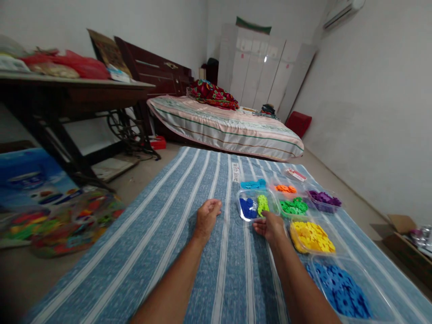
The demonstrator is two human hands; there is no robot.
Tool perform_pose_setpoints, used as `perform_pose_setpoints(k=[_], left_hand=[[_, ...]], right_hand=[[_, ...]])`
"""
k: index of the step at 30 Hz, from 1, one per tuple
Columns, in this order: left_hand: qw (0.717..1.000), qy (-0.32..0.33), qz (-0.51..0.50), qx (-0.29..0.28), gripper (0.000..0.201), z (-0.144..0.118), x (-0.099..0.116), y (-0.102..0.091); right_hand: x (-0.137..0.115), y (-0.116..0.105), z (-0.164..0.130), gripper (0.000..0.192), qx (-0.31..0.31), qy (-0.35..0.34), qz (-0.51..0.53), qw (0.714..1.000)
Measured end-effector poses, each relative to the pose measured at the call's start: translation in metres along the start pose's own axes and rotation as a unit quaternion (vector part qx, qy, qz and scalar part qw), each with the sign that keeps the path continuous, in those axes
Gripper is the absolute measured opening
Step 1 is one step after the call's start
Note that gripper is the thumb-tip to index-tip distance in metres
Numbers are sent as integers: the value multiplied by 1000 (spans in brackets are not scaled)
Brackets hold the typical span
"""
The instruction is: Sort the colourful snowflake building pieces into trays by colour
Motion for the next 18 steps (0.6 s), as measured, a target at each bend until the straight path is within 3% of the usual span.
perform_pose_setpoints(k=[3,6,10,13,18], left_hand=[[1000,8,1,-13,15,-1,2,1],[1000,6,-6,-28,22,-1,4,2],[997,-26,-50,-47,35,-1,-1,6],[990,-61,-113,-52,42,-1,-8,9],[976,-99,-191,-30,51,4,-15,11]], right_hand=[[2,4,-2,19,-6,-17,14,1000],[4,10,-8,38,-7,-60,32,998],[3,23,-20,75,-17,-183,47,982],[4,34,-28,92,-44,-266,49,962],[11,44,-34,90,-72,-324,38,942]])
Point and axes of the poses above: each hand's wrist, its own z-axis towards the middle knuckle, its own y-axis out of the palm, x = y × z, the point moved 3 cm from there along z, towards the middle knuckle, and after that the axes turned 5 degrees about z, right-handed, at the moved point
